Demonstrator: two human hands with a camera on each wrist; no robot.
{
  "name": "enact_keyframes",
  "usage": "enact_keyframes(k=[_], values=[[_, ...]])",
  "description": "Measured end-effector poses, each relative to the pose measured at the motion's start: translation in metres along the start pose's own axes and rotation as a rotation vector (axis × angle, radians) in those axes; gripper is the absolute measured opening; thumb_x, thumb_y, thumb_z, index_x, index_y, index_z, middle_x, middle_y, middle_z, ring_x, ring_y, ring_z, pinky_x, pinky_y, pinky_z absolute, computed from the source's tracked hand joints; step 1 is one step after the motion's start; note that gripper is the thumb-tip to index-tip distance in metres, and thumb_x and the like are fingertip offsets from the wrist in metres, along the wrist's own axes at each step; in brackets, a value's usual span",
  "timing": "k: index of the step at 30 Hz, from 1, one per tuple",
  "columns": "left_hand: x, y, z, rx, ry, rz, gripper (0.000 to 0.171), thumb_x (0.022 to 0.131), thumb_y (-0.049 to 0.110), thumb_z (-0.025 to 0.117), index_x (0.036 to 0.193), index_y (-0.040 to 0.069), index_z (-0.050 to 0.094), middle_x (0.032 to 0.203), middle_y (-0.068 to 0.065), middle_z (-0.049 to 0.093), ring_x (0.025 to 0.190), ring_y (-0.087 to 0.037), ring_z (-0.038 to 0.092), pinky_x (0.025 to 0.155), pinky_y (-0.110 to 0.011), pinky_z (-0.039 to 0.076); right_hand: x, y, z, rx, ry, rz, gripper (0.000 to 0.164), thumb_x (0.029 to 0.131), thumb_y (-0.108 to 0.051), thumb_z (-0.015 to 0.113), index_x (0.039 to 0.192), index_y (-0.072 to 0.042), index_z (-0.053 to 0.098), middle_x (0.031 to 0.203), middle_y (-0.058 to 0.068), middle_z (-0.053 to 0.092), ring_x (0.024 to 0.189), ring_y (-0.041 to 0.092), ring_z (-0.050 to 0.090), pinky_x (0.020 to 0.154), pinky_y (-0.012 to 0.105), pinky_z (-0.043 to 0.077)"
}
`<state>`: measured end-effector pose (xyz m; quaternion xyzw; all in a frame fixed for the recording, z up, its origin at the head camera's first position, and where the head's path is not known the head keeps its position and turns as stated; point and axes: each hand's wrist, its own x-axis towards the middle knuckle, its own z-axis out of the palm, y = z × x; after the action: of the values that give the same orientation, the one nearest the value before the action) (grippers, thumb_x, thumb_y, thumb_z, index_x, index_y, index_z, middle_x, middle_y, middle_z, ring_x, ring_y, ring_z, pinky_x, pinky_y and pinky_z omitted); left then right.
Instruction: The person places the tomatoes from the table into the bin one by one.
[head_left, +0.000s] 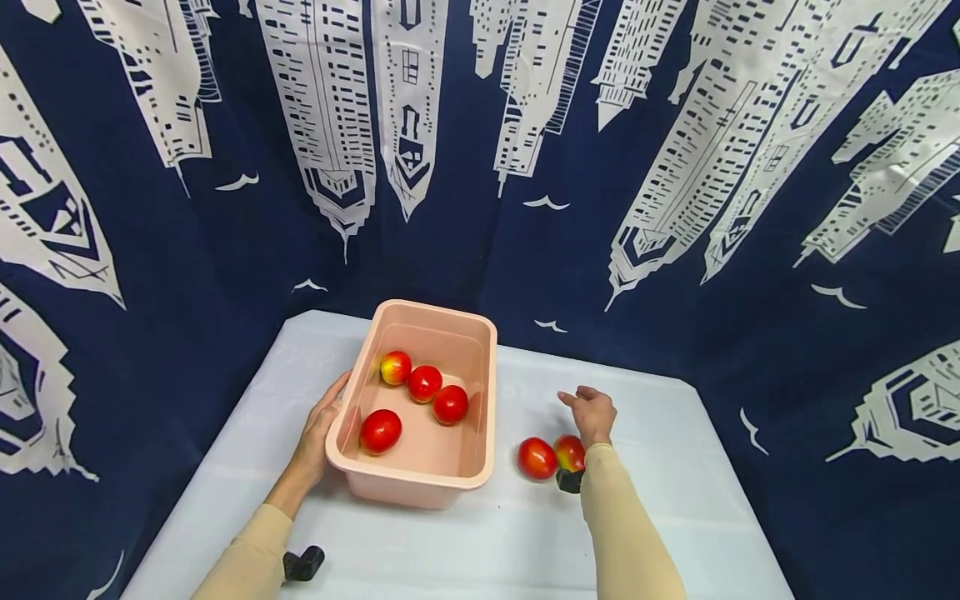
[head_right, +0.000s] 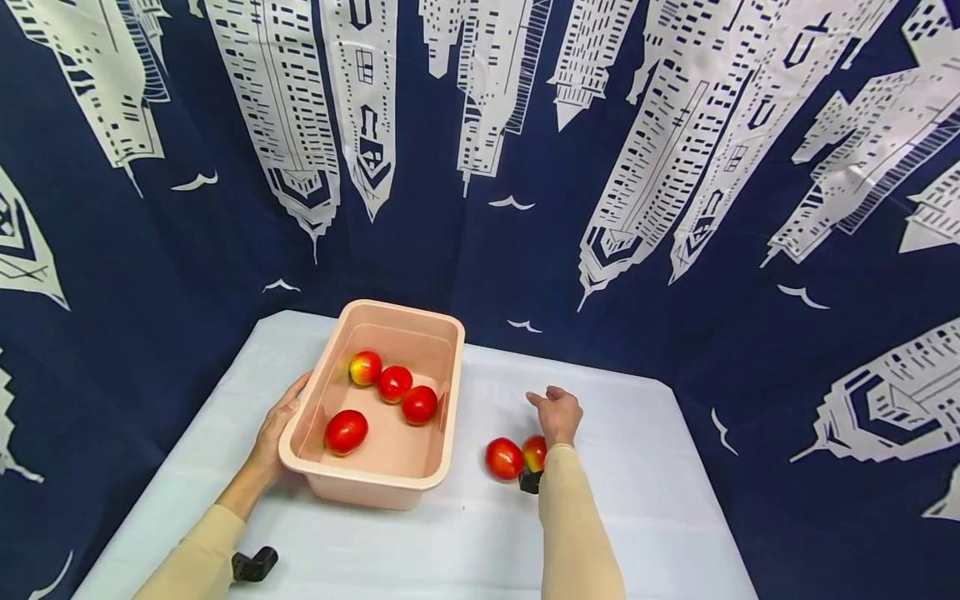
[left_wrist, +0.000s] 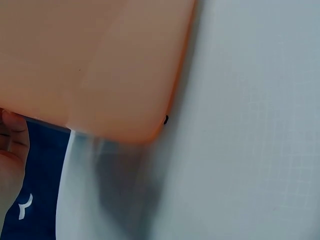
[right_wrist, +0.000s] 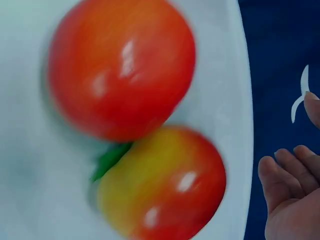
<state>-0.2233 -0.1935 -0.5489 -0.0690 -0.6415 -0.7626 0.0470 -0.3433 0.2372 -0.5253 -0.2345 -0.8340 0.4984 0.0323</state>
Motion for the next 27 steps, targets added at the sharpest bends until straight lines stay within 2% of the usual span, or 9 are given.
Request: enact_keyframes(k=[3,7,10,14,19,23,27], values=[[-0.001,0.001,0.000,-0.001,0.011,-0.003,0.055,0.100,0.026,0.028,0.155,0.018,0.026,0.161,-0.009,0.020,0.132,-0.006,0.033,0.101,-0.009,0.030,-0.003,0.010,-0.007,-0.075,-0.045,0.010,0.061,0.086,-0.030,0.070,0.136,-0.001,0.053,0.141,0.020,0.052,0.130,0.038,0.047,0.111,0.051,0.036],[-0.003,0.003,0.000,-0.003,0.017,-0.008,0.055,0.100,0.026,0.028,0.155,0.016,0.026,0.161,-0.009,0.021,0.132,-0.006,0.032,0.100,-0.008,0.031,-0.008,0.025,-0.015,-0.135,-0.148,0.023,0.068,0.086,-0.036,0.069,0.139,0.002,0.049,0.145,0.023,0.046,0.136,0.041,0.037,0.114,0.053,0.029],[-0.004,0.005,0.000,-0.015,0.010,-0.010,0.055,0.101,0.026,0.028,0.154,0.015,0.026,0.161,-0.010,0.021,0.131,-0.006,0.034,0.100,-0.008,0.032,-0.011,0.039,-0.017,-0.160,-0.198,0.052,0.072,0.085,-0.040,0.070,0.139,0.002,0.047,0.146,0.025,0.043,0.135,0.043,0.037,0.114,0.056,0.028],[-0.004,0.005,0.002,-0.020,0.007,-0.015,0.055,0.101,0.028,0.028,0.154,0.014,0.026,0.161,-0.012,0.021,0.130,-0.005,0.036,0.101,-0.009,0.033,-0.011,0.053,-0.018,-0.188,-0.221,0.071,0.074,0.082,-0.043,0.072,0.137,0.002,0.049,0.143,0.026,0.043,0.130,0.043,0.039,0.112,0.058,0.030],[-0.004,0.006,0.004,0.001,0.017,-0.032,0.055,0.101,0.030,0.028,0.154,0.017,0.027,0.161,-0.010,0.021,0.133,-0.005,0.033,0.101,-0.008,0.032,-0.011,0.057,-0.022,-0.208,-0.255,0.033,0.075,0.080,-0.044,0.074,0.135,0.002,0.052,0.141,0.025,0.046,0.129,0.042,0.040,0.111,0.057,0.032],[-0.003,0.006,0.005,0.010,0.018,-0.046,0.055,0.101,0.031,0.028,0.154,0.018,0.027,0.162,-0.007,0.021,0.137,-0.008,0.030,0.101,-0.008,0.031,-0.012,0.057,-0.028,-0.229,-0.302,0.040,0.076,0.080,-0.047,0.073,0.136,0.000,0.051,0.140,0.024,0.046,0.129,0.041,0.039,0.110,0.058,0.032],[-0.002,0.006,0.007,0.022,0.020,-0.048,0.055,0.101,0.030,0.028,0.155,0.018,0.026,0.162,-0.006,0.020,0.139,-0.011,0.027,0.101,-0.008,0.030,-0.015,0.057,-0.035,-0.247,-0.343,0.032,0.072,0.080,-0.042,0.073,0.135,0.000,0.051,0.139,0.024,0.048,0.128,0.042,0.039,0.109,0.061,0.031]])
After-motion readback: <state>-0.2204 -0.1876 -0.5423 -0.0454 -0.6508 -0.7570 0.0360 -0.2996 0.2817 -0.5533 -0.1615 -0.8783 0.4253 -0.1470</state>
